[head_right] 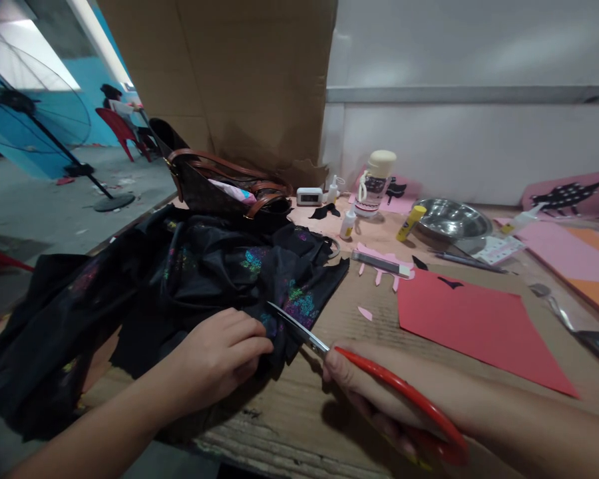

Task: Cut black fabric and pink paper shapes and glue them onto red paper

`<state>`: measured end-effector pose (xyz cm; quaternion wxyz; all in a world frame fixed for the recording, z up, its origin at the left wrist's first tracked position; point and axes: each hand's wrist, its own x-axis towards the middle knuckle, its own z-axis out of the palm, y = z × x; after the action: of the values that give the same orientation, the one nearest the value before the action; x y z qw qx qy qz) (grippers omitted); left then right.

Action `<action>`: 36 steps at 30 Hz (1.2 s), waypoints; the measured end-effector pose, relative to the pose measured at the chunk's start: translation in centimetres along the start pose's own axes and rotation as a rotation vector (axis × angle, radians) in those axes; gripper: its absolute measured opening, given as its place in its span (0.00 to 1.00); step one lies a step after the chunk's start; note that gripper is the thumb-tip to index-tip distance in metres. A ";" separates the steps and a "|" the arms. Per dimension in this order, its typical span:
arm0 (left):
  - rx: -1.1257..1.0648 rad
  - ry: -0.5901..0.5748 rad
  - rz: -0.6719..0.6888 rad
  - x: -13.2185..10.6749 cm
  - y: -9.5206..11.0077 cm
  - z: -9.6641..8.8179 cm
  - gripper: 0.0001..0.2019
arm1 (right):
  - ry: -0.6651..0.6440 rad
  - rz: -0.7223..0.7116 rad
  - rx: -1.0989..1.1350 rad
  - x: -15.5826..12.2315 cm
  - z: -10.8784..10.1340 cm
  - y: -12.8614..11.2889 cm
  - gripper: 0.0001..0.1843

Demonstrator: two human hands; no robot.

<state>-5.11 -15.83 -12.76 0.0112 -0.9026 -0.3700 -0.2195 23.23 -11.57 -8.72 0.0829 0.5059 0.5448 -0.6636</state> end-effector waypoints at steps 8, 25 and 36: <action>0.016 -0.013 0.010 -0.1 0.0 -0.1 0.08 | 0.002 -0.035 0.038 0.3 -0.1 0.5 0.32; 0.010 -0.007 0.053 0.0 0.1 -0.2 0.10 | -0.046 -0.015 0.077 0.7 -0.1 -0.2 0.37; 0.017 -0.010 0.062 0.1 0.2 -0.3 0.10 | -0.029 -0.073 0.002 0.7 0.6 0.2 0.34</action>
<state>-5.00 -15.97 -12.44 0.0237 -0.9146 -0.3437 -0.2115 22.71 -11.79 -9.48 0.0662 0.4761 0.5610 -0.6740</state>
